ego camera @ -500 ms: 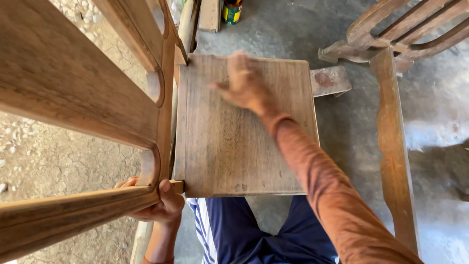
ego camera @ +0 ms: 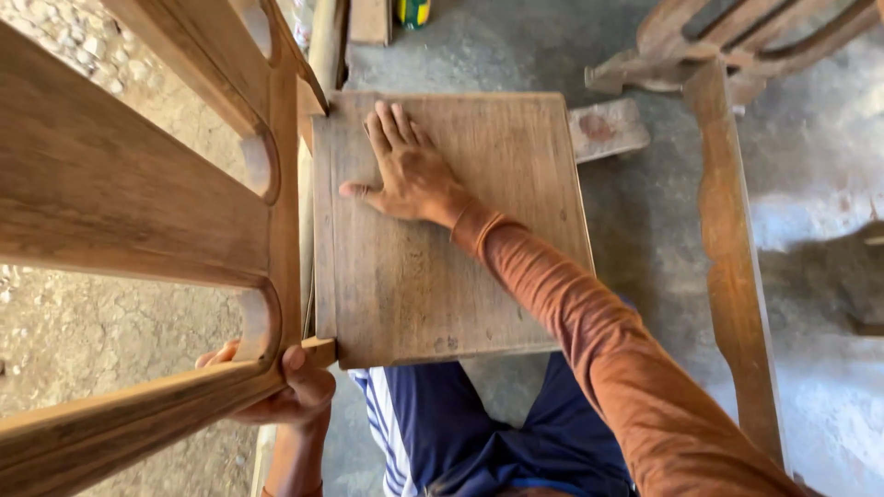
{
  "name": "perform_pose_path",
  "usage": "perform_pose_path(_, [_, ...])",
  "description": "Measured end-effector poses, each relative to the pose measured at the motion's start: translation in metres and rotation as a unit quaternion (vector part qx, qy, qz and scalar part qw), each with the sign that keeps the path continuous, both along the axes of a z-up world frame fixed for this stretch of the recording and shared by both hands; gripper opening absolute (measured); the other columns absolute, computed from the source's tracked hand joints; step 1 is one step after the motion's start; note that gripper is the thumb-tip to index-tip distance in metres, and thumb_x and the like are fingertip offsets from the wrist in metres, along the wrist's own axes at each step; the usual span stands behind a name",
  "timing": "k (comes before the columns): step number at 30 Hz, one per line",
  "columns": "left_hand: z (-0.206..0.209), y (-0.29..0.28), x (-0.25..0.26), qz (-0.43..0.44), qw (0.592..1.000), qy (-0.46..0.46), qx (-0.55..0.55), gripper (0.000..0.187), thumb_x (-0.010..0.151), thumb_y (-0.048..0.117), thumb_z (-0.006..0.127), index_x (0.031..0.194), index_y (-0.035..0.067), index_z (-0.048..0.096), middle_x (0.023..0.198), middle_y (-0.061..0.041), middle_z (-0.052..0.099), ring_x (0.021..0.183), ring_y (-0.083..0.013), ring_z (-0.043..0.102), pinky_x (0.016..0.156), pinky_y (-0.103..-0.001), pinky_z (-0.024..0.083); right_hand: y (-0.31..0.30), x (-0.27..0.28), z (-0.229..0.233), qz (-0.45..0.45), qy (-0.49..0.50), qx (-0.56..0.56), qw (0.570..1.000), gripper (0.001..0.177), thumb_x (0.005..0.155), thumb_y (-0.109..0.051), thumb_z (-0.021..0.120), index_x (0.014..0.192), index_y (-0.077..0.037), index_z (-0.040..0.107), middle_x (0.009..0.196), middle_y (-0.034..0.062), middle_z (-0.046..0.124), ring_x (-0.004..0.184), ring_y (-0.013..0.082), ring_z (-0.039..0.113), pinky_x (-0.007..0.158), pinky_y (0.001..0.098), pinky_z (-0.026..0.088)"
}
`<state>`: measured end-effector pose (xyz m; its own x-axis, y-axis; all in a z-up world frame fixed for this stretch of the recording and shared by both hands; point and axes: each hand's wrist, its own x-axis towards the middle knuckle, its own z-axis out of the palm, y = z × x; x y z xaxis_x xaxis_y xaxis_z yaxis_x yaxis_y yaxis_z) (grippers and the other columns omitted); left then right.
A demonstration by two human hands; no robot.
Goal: Sanding the wooden seat of a chair using sandpaper
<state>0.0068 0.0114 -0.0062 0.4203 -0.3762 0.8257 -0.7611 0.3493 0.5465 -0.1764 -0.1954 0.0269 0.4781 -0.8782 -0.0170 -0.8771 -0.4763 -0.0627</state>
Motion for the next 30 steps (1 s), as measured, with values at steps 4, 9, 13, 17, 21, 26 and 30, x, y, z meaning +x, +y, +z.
perform_pose_path(4, [0.002,0.000,0.001,-0.044,0.999,0.020,-0.006,0.058,0.097,0.037,0.043,0.141,0.010,0.018,0.115,-0.018,0.038,0.101,-0.0303,0.041,0.081,-0.039,0.041,-0.005,-0.081,0.026,0.030,-0.053,-0.044,0.997,0.089,0.089,-0.068,0.021,0.136,0.007,0.031,0.144,0.0315,0.027,0.136,0.0448,0.022,0.112,0.0485,0.016])
perform_pose_path(9, [-0.003,-0.006,0.001,0.038,0.999,0.012,0.004,0.064,0.096,0.043,0.038,0.145,0.012,0.012,0.103,-0.017,0.042,0.099,-0.0327,0.043,0.088,-0.045,0.038,-0.024,-0.155,-0.005,-0.125,-0.060,-0.160,0.977,0.071,0.091,-0.057,0.048,0.128,0.003,0.038,0.129,0.0197,0.040,0.116,0.0372,0.039,0.099,0.0495,0.028])
perform_pose_path(13, [-0.013,-0.021,0.014,0.062,0.997,-0.048,-0.016,0.065,0.097,0.034,0.033,0.150,0.017,-0.001,0.117,-0.020,0.040,0.102,-0.0288,0.045,0.082,-0.037,0.046,-0.039,-0.156,-0.004,-0.147,-0.086,-0.171,0.970,0.054,0.091,-0.057,0.046,0.108,-0.006,0.055,0.106,0.0116,0.062,0.097,0.0293,0.055,0.090,0.0456,0.030])
perform_pose_path(17, [-0.014,-0.034,0.027,0.015,0.994,0.005,-0.108,0.055,0.099,0.030,0.046,0.144,0.009,0.021,0.105,-0.018,0.047,0.080,-0.0249,0.050,0.076,-0.034,0.047,-0.019,-0.172,-0.007,-0.161,-0.103,-0.176,0.966,0.052,0.090,-0.059,0.046,0.096,-0.008,0.056,0.098,0.0094,0.062,0.092,0.0283,0.056,0.090,0.0462,0.032])
perform_pose_path(21, [-0.009,-0.054,0.052,-0.043,0.998,0.012,-0.049,0.051,0.109,0.021,0.043,0.151,0.015,0.015,0.130,-0.025,0.048,0.103,-0.0368,0.056,0.093,-0.048,0.057,0.034,-0.183,-0.006,-0.212,-0.107,-0.211,0.948,0.044,0.090,-0.051,0.053,0.086,-0.007,0.052,0.089,0.0139,0.059,0.083,0.0354,0.055,0.077,0.0495,0.040])
perform_pose_path(26, [-0.044,-0.084,0.090,-0.017,0.998,0.013,0.055,0.057,0.114,0.040,0.041,0.151,0.010,0.009,0.140,-0.025,0.037,0.122,-0.0380,0.045,0.103,-0.050,0.048,0.094,-0.191,-0.003,-0.231,-0.100,-0.235,0.939,0.040,0.093,-0.046,0.050,0.086,-0.007,0.049,0.084,0.0138,0.058,0.079,0.0331,0.055,0.077,0.0490,0.039])
perform_pose_path(30, [-0.021,-0.100,0.098,-0.103,0.993,0.024,0.054,0.059,0.113,0.039,0.040,0.149,-0.003,0.022,0.088,-0.013,0.056,0.066,-0.0206,0.047,0.062,-0.035,0.041,0.153,-0.179,0.007,-0.276,-0.079,-0.220,0.932,0.036,0.093,-0.041,0.053,0.091,-0.006,0.049,0.087,0.0154,0.059,0.083,0.0353,0.055,0.078,0.0509,0.041])
